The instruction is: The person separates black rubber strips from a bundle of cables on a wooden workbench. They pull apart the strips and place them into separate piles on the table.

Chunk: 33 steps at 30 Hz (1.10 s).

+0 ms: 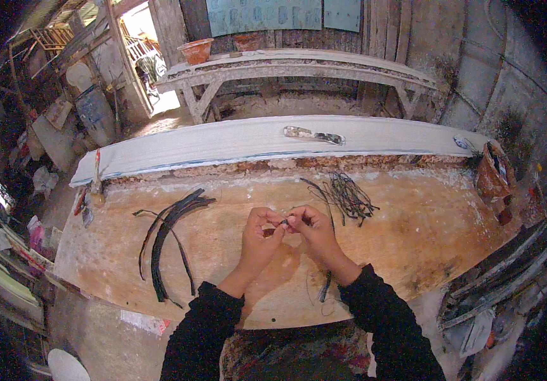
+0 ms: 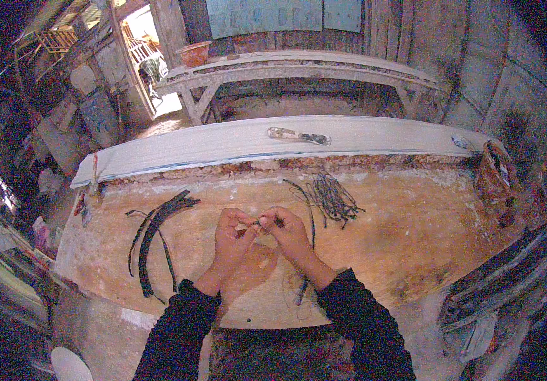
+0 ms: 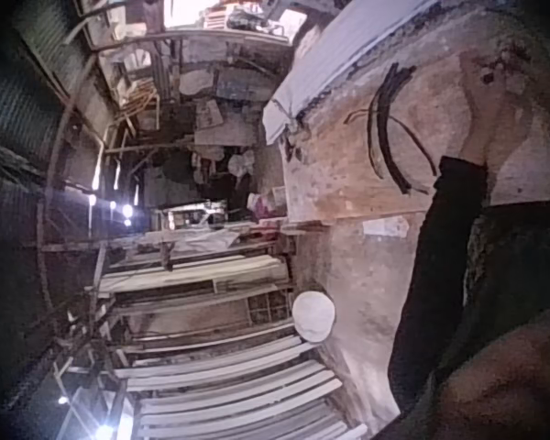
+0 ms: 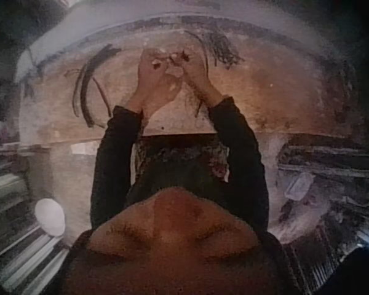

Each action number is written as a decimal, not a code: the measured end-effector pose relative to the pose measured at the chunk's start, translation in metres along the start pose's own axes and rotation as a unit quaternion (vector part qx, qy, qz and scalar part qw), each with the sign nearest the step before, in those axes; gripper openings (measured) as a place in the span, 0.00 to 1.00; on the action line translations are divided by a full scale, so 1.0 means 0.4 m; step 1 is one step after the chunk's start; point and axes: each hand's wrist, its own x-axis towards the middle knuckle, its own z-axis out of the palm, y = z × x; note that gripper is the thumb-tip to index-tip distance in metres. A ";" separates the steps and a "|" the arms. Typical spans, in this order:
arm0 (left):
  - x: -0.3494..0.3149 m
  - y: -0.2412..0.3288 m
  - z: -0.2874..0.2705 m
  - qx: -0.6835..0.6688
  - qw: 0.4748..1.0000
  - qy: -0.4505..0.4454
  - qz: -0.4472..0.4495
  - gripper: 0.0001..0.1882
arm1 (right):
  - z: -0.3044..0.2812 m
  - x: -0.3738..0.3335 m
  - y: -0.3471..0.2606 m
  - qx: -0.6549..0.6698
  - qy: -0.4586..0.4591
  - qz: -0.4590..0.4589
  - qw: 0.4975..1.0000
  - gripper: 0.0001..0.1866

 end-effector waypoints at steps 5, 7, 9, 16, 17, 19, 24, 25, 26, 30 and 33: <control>-0.004 0.010 -0.003 0.003 1.000 -0.006 -0.019 0.14 | 0.009 -0.012 -0.036 0.089 -0.006 0.066 0.994 0.06; -0.008 0.016 -0.003 0.048 0.999 -0.014 0.021 0.13 | 0.006 -0.012 -0.030 0.101 0.002 0.072 0.992 0.06; -0.011 0.016 -0.004 0.069 0.997 -0.019 0.040 0.12 | 0.007 -0.015 -0.031 0.104 0.012 0.076 0.992 0.06; -0.011 0.005 -0.007 0.062 0.996 -0.026 0.051 0.12 | 0.014 -0.022 -0.036 0.094 0.028 0.072 0.993 0.06; -0.011 0.004 -0.007 0.052 0.997 -0.025 0.048 0.12 | 0.014 -0.022 -0.035 0.075 0.025 0.064 0.995 0.06; -0.010 0.006 -0.003 0.061 0.996 -0.015 0.058 0.12 | 0.015 -0.025 -0.018 -0.055 0.060 -0.011 0.997 0.05; -0.009 0.003 0.000 0.032 0.998 0.018 0.046 0.15 | 0.024 -0.034 -0.049 -0.195 0.068 -0.151 0.967 0.06; -0.008 0.002 -0.001 0.020 0.999 0.021 0.042 0.16 | 0.019 -0.032 -0.047 -0.209 0.060 -0.165 0.962 0.07; -0.006 0.002 -0.001 0.008 0.999 0.023 0.039 0.17 | 0.015 -0.030 -0.046 -0.224 0.053 -0.179 0.956 0.07; -0.004 0.005 -0.006 0.007 0.998 0.004 0.054 0.19 | 0.009 -0.024 -0.048 -0.230 0.035 -0.205 0.951 0.08; -0.007 -0.001 -0.007 0.078 0.992 0.012 0.095 0.17 | 0.009 -0.026 -0.059 -0.250 0.026 -0.213 0.944 0.08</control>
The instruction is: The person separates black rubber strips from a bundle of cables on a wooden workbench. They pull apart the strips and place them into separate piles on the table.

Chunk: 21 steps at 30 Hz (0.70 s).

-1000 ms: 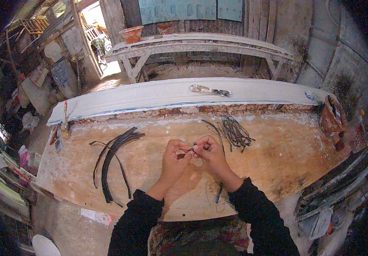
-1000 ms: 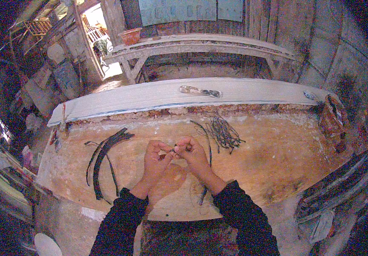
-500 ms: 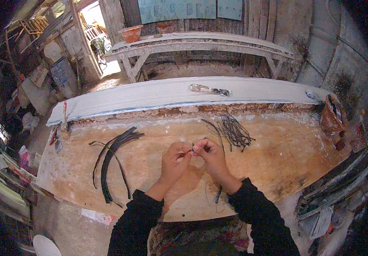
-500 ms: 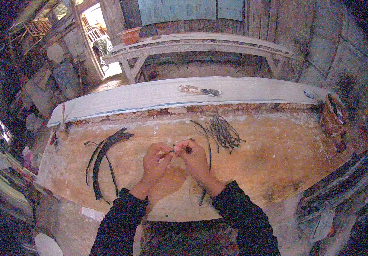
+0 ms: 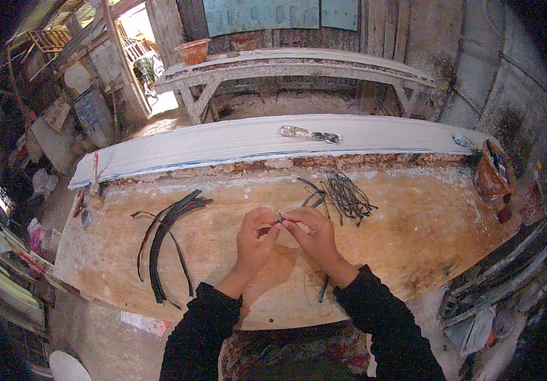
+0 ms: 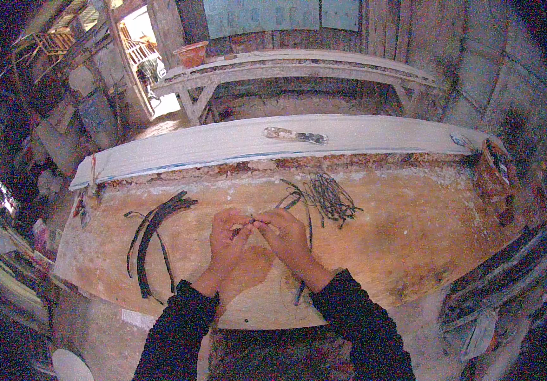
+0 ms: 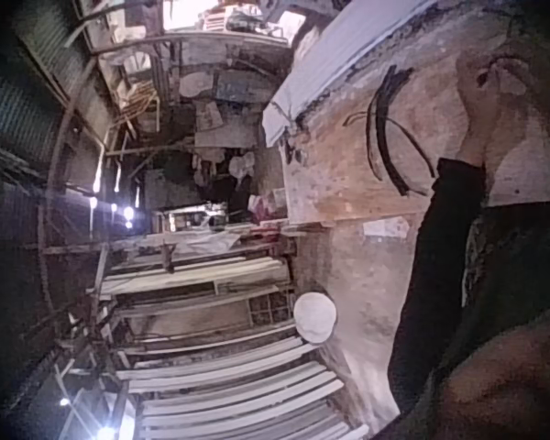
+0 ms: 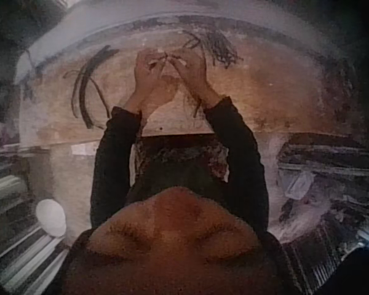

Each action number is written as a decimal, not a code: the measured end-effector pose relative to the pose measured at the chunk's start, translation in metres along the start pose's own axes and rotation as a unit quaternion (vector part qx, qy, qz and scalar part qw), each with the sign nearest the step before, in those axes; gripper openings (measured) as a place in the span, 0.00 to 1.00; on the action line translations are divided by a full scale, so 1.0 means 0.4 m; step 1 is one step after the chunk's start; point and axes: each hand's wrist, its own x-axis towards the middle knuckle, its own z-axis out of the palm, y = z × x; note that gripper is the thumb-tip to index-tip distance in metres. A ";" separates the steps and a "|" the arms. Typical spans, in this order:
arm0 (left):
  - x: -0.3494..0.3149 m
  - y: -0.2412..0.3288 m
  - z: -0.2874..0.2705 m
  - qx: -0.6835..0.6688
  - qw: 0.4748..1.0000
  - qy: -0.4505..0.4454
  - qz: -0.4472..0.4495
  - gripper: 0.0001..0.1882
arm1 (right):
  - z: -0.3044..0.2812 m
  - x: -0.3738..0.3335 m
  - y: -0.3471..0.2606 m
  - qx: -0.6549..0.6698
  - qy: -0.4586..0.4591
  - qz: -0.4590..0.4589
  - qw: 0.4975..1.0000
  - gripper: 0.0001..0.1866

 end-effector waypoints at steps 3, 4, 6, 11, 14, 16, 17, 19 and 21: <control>-0.001 -0.006 0.001 0.063 0.996 -0.002 0.055 0.16 | -0.004 0.001 -0.001 -0.034 -0.013 -0.025 0.999 0.07; 0.000 -0.002 0.000 0.054 0.997 -0.006 0.052 0.15 | -0.005 0.002 -0.007 -0.044 -0.017 -0.027 0.999 0.07; -0.001 -0.005 -0.002 0.056 0.996 -0.013 0.065 0.15 | -0.002 0.000 -0.009 -0.056 -0.019 -0.036 0.998 0.06; 0.006 0.017 0.004 0.039 0.998 -0.017 0.051 0.24 | 0.005 -0.007 0.000 -0.071 -0.039 -0.036 0.996 0.05; 0.007 0.017 0.007 -0.003 0.998 -0.009 -0.064 0.27 | 0.017 -0.010 0.013 -0.070 -0.059 0.010 0.996 0.07; 0.010 0.018 0.012 -0.032 0.995 -0.006 -0.090 0.26 | 0.017 -0.011 0.018 -0.043 -0.075 0.057 0.995 0.05; 0.012 0.019 0.011 -0.046 0.994 -0.004 -0.102 0.26 | 0.019 -0.010 0.018 -0.029 -0.085 0.080 0.993 0.05; 0.015 0.011 0.004 -0.082 0.988 -0.011 -0.130 0.25 | 0.023 -0.011 0.006 0.162 -0.089 0.174 0.967 0.04; 0.018 -0.008 0.002 -0.118 0.984 -0.014 -0.132 0.22 | 0.021 -0.008 0.003 0.294 -0.094 0.241 0.920 0.03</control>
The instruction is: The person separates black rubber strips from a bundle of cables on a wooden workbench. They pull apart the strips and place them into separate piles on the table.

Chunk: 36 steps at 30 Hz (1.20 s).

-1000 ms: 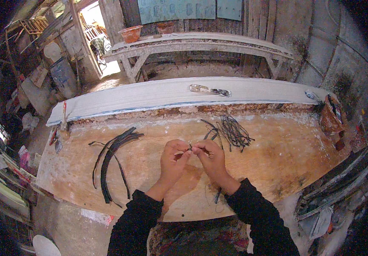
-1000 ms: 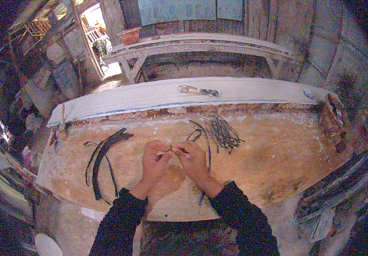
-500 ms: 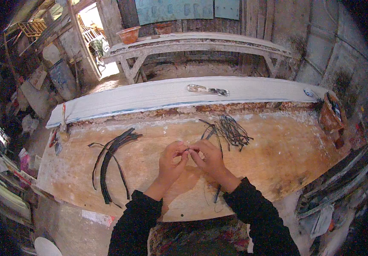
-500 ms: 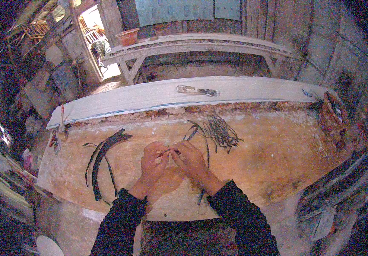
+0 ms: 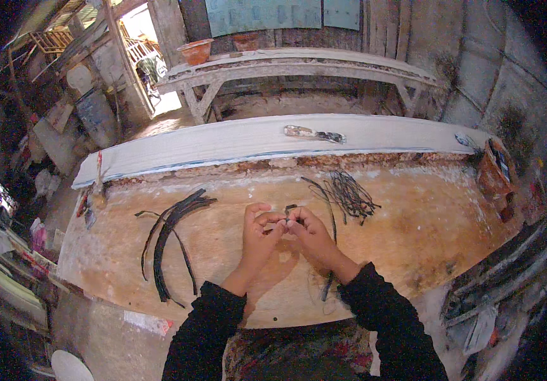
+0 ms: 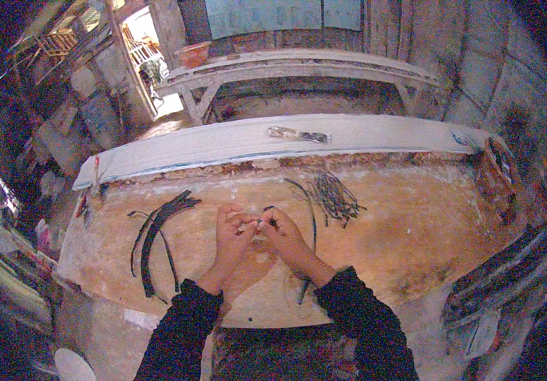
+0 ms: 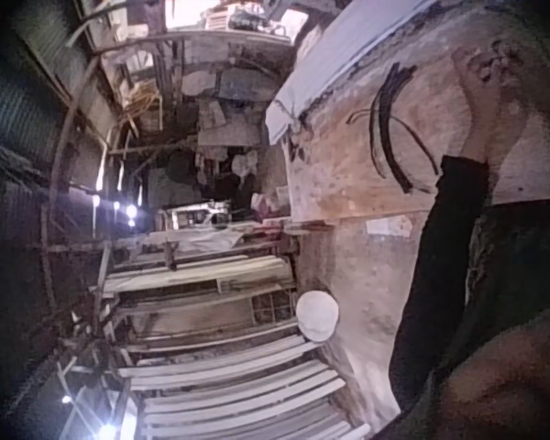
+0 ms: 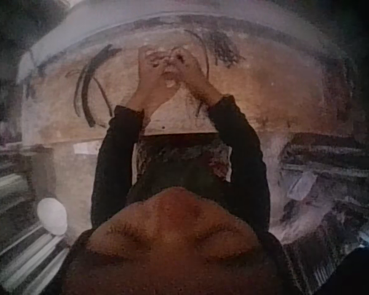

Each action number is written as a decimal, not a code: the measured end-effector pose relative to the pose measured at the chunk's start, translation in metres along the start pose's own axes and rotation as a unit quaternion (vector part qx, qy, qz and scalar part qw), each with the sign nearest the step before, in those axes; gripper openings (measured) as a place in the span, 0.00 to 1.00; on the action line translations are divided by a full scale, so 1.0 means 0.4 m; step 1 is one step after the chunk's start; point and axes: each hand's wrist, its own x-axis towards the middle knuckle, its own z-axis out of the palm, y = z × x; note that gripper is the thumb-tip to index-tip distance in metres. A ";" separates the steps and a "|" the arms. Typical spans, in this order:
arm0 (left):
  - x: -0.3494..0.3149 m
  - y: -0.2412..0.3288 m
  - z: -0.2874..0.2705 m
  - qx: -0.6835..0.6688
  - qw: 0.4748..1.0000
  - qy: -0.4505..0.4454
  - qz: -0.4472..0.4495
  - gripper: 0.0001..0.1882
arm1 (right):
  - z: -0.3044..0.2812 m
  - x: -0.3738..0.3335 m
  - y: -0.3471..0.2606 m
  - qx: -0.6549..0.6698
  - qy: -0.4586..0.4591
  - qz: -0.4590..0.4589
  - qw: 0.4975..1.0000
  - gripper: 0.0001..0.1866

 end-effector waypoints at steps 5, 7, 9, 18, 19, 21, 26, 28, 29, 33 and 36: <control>0.005 -0.011 -0.004 -0.047 0.999 -0.007 0.000 0.07 | -0.019 0.006 -0.019 0.137 -0.060 0.060 0.987 0.04; 0.003 0.007 0.000 -0.076 0.997 -0.024 -0.020 0.04 | -0.026 0.009 -0.004 0.178 -0.068 0.066 0.979 0.06; 0.002 0.011 -0.003 -0.088 0.995 -0.033 -0.034 0.03 | -0.030 0.014 0.008 0.206 -0.081 0.070 0.973 0.07; -0.004 0.011 -0.009 -0.052 0.997 -0.037 -0.038 0.04 | -0.042 0.020 0.012 0.232 -0.085 0.103 0.964 0.06; -0.003 0.001 -0.013 -0.042 0.998 -0.035 -0.026 0.05 | -0.037 0.018 0.009 0.230 -0.074 0.101 0.965 0.06; -0.001 0.000 -0.014 -0.029 0.999 -0.038 -0.019 0.05 | -0.038 0.018 0.010 0.204 -0.054 0.078 0.974 0.06; 0.001 -0.001 -0.022 -0.035 0.997 -0.057 -0.033 0.06 | -0.042 0.014 -0.007 0.124 -0.043 0.037 0.991 0.05; 0.002 0.002 -0.027 -0.016 0.997 -0.062 -0.043 0.07 | -0.049 0.022 -0.005 0.076 -0.049 0.031 0.995 0.06; 0.005 0.005 -0.026 -0.008 0.996 -0.067 -0.050 0.07 | -0.054 0.025 -0.002 0.052 -0.050 0.028 0.997 0.07; 0.009 0.027 -0.024 -0.001 0.991 -0.072 -0.113 0.07 | -0.061 0.031 0.014 0.025 -0.031 -0.005 0.999 0.10; 0.016 0.019 -0.037 0.003 0.986 -0.076 -0.148 0.06 | -0.054 0.033 0.008 0.022 -0.037 -0.013 0.999 0.11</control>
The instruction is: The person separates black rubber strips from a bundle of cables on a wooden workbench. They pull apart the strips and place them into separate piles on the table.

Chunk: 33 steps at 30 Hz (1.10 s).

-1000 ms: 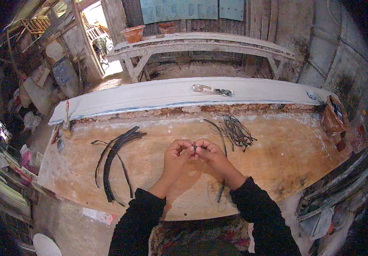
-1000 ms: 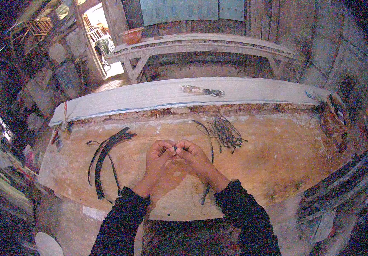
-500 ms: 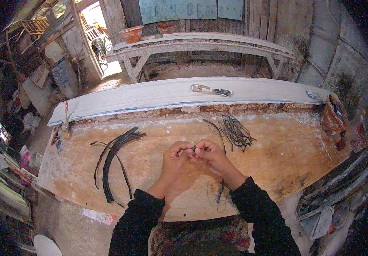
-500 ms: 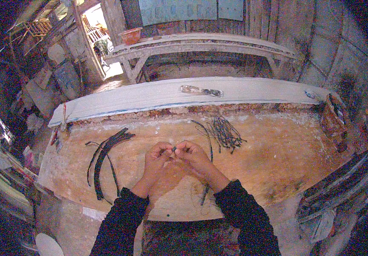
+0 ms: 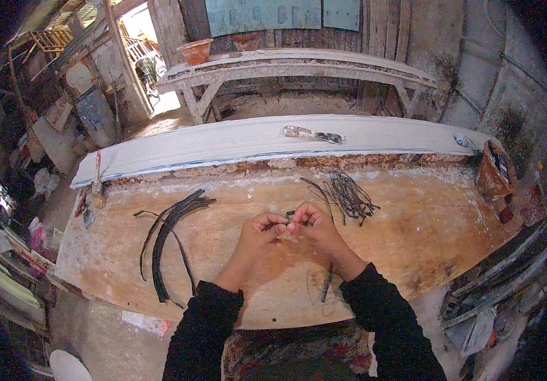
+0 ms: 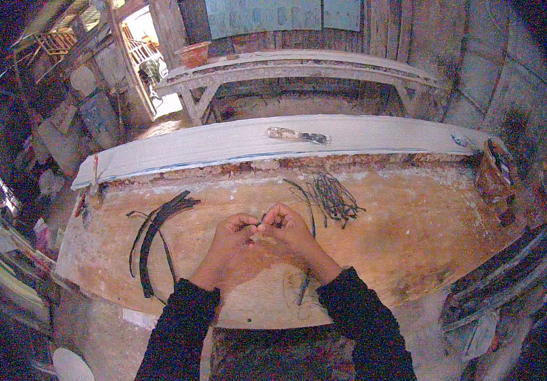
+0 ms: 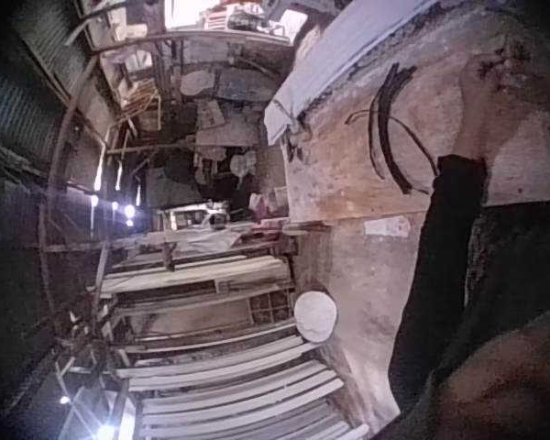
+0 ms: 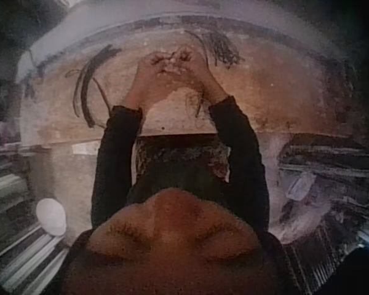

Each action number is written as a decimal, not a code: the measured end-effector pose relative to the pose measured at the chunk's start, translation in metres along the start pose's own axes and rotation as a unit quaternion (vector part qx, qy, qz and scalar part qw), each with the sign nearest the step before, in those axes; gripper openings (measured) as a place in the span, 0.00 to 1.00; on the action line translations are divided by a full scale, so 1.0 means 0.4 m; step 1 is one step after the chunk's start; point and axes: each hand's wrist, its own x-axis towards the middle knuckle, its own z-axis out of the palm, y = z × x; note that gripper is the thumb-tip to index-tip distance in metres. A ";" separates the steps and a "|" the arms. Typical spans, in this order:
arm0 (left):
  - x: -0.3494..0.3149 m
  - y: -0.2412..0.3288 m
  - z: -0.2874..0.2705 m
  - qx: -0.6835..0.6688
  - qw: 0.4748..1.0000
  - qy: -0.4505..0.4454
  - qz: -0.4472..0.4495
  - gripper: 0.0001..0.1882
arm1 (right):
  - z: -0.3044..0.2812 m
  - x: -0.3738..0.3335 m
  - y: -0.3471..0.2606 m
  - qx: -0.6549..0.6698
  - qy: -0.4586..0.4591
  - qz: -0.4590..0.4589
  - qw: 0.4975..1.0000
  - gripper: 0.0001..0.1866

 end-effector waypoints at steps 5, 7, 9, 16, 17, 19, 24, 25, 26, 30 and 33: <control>0.009 -0.017 -0.017 -0.027 0.999 -0.039 0.005 0.05 | 0.002 0.000 0.000 0.049 -0.027 0.000 0.998 0.10; 0.009 -0.016 -0.017 -0.048 0.998 -0.045 0.007 0.06 | 0.006 -0.002 -0.002 0.053 -0.015 0.022 0.998 0.10; 0.013 -0.019 -0.017 -0.068 0.997 -0.047 0.008 0.06 | 0.005 -0.004 0.004 0.053 -0.015 0.028 0.998 0.09; 0.024 -0.032 -0.030 -0.071 0.997 0.005 0.023 0.05 | 0.038 -0.011 0.000 0.036 -0.003 0.037 0.999 0.09; 0.025 -0.032 -0.031 -0.066 0.997 0.020 0.035 0.04 | 0.044 -0.016 -0.010 0.054 -0.003 0.040 0.998 0.09; 0.028 -0.031 -0.031 -0.065 0.997 0.019 0.036 0.04 | 0.034 -0.012 0.003 0.020 -0.007 0.021 1.000 0.09; 0.018 -0.004 -0.032 -0.016 0.998 -0.003 0.058 0.07 | 0.014 -0.015 0.011 -0.062 -0.002 -0.007 0.998 0.09; 0.011 0.005 -0.021 -0.034 0.997 -0.020 0.065 0.08 | 0.008 -0.015 0.012 -0.086 0.007 -0.024 0.996 0.09; 0.006 0.016 -0.010 -0.051 0.995 -0.038 0.071 0.09 | 0.004 -0.015 0.013 -0.110 0.016 -0.040 0.993 0.10; -0.008 0.014 0.005 0.032 0.997 -0.050 0.044 0.08 | 0.009 -0.012 0.001 -0.092 0.000 -0.056 0.994 0.07; 0.001 0.004 -0.004 0.071 0.996 -0.040 0.041 0.05 | 0.015 -0.014 0.002 -0.078 -0.006 -0.045 0.996 0.08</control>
